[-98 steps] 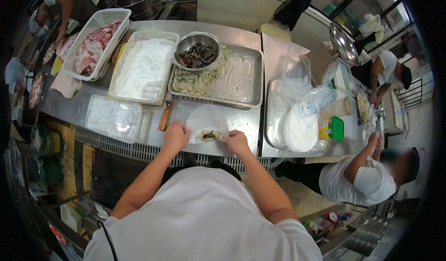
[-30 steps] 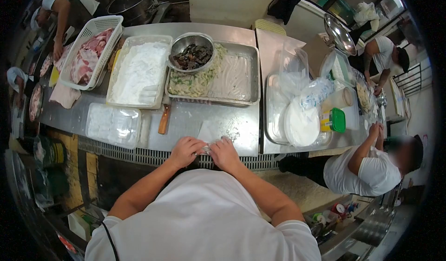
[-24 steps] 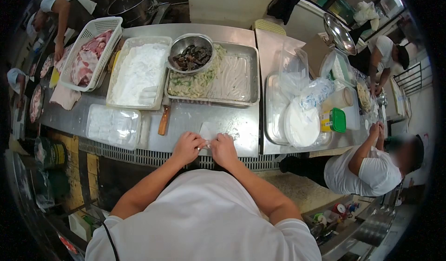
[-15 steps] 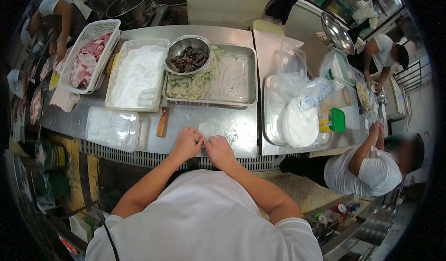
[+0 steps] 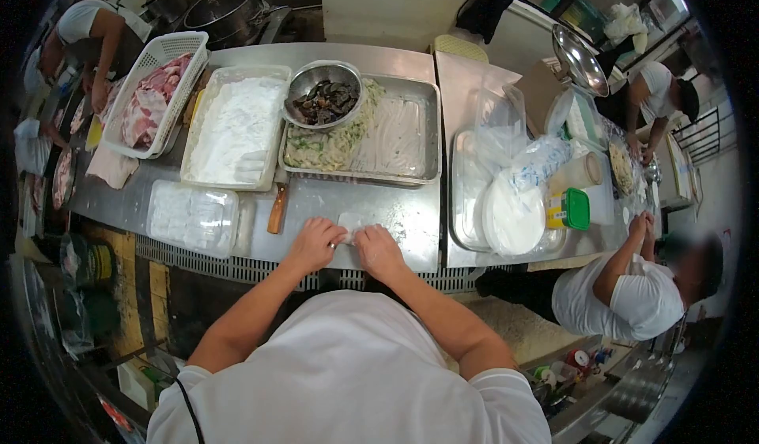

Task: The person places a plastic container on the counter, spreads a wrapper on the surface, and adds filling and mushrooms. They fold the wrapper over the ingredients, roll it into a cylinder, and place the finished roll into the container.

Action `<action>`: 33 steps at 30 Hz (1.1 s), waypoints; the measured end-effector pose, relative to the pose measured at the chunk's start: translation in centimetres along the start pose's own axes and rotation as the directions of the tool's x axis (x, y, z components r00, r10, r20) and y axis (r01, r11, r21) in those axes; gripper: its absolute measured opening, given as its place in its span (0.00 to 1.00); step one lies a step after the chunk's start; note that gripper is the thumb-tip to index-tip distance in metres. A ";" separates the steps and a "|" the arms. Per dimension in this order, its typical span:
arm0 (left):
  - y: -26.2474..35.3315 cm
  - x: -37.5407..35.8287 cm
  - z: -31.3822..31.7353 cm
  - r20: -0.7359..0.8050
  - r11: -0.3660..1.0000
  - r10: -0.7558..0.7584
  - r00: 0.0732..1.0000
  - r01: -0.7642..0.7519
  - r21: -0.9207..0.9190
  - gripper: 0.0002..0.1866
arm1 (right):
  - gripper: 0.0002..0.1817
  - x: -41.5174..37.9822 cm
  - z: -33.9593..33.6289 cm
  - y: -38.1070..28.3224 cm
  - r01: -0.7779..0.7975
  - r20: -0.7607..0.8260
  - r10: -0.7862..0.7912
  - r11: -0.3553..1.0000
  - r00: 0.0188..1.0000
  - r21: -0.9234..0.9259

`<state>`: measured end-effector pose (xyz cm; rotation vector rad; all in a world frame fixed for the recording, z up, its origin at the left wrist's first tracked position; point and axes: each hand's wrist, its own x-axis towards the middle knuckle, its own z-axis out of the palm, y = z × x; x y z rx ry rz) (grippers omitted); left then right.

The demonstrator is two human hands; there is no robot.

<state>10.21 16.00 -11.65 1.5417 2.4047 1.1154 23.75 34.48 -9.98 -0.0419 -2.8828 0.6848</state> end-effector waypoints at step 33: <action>0.0 -0.5 -0.2 0.019 0.995 0.097 0.995 -0.097 0.011 0.22 | 0.40 16.1 -7.0 3.1 -0.768 0.695 0.333 0.357 0.637 0.532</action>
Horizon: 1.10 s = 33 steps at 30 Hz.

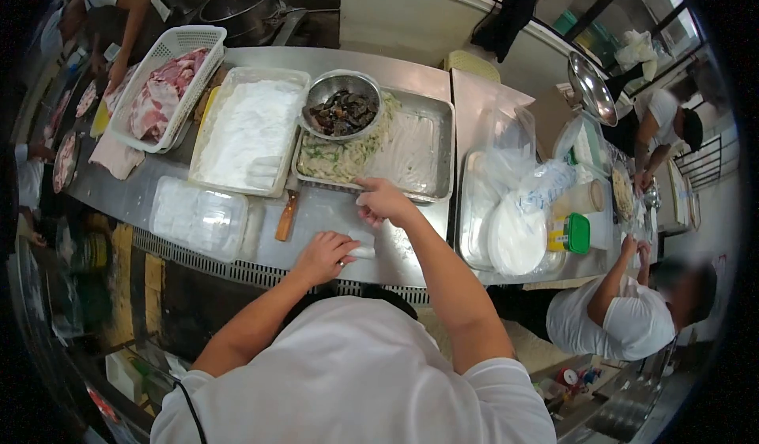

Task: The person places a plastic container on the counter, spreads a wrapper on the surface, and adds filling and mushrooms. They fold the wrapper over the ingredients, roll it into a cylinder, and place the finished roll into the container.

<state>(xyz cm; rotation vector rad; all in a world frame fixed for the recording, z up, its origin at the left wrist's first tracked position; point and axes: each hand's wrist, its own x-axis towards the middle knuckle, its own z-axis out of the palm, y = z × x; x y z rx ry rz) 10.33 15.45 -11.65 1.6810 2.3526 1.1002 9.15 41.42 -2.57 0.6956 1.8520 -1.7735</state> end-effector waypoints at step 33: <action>-0.1 0.7 0.2 0.062 0.999 -0.033 0.998 0.033 -0.005 0.18 | 0.28 -7.3 6.8 14.1 0.430 0.040 -0.780 0.301 0.624 -0.851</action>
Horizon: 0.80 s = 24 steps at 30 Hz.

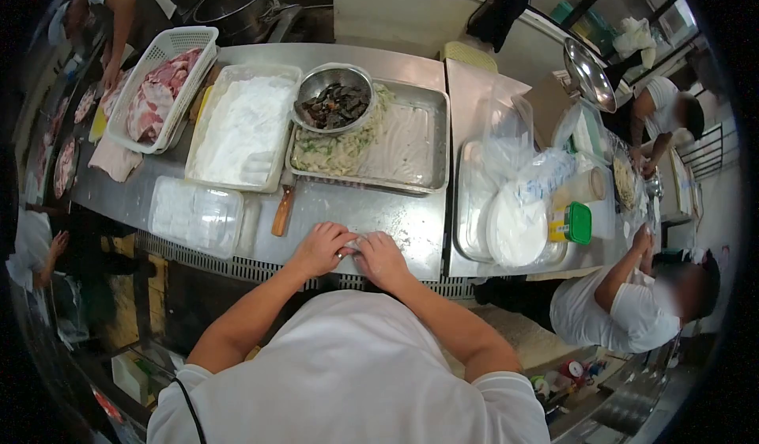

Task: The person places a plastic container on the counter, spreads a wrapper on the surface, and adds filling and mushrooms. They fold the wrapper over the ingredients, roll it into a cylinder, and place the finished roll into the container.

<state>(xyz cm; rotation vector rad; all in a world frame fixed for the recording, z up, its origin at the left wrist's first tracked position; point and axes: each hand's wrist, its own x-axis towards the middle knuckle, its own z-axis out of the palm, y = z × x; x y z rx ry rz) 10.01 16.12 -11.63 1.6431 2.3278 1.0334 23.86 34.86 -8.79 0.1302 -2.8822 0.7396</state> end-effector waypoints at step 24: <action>-0.3 -2.1 -1.3 -0.279 0.960 -0.275 0.920 0.279 -0.025 0.26 | 0.35 5.6 -1.0 0.3 -0.114 0.202 0.132 0.989 0.970 -0.099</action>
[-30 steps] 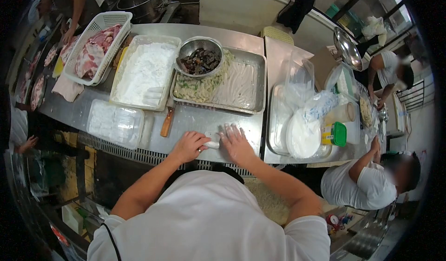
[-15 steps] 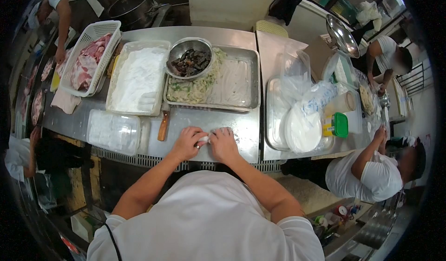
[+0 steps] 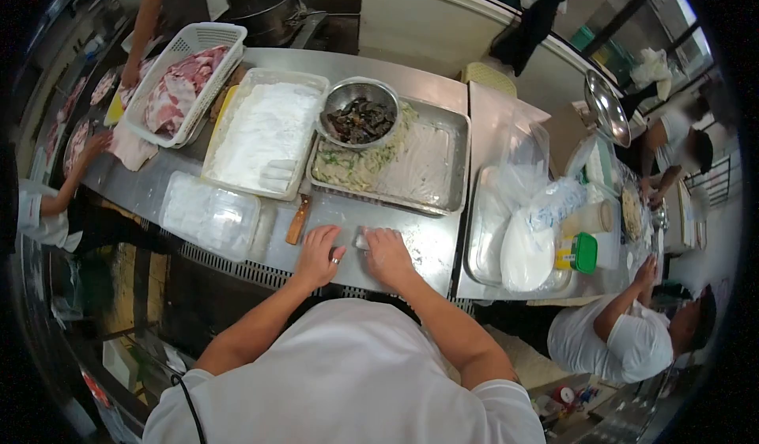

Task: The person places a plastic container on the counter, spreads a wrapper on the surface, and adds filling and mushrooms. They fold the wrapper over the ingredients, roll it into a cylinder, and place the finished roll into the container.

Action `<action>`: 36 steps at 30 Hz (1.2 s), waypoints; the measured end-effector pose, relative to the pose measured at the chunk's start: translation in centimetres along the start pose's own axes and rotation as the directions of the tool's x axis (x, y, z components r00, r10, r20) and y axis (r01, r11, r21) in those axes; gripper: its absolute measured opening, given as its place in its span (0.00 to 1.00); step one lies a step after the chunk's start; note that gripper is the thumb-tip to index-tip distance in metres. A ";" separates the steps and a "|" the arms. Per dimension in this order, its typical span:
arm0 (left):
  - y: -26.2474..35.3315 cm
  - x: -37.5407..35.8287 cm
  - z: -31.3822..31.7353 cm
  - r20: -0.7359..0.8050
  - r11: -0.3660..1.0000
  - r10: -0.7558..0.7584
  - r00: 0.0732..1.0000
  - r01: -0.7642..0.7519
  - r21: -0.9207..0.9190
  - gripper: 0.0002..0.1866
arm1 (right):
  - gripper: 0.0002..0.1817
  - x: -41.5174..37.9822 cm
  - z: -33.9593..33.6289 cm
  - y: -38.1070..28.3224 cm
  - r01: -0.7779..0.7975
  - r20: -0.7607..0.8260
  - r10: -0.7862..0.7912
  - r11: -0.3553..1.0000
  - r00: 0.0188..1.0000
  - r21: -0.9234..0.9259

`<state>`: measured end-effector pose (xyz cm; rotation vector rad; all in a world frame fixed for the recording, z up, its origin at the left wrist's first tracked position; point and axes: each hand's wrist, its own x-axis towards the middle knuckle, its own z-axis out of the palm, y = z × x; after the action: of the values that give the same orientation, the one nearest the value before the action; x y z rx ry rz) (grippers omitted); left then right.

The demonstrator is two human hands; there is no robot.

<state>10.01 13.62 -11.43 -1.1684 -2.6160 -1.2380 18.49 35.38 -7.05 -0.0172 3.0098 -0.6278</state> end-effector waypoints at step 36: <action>-0.9 -1.0 -0.2 -0.029 0.999 -0.008 1.000 0.009 0.035 0.24 | 0.16 33.3 -3.9 -12.1 0.318 0.398 -0.201 0.913 0.895 -0.255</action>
<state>10.08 12.53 -12.20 -1.1261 -2.6141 -1.1957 -15.01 25.06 -0.77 -0.5089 2.7203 -0.1242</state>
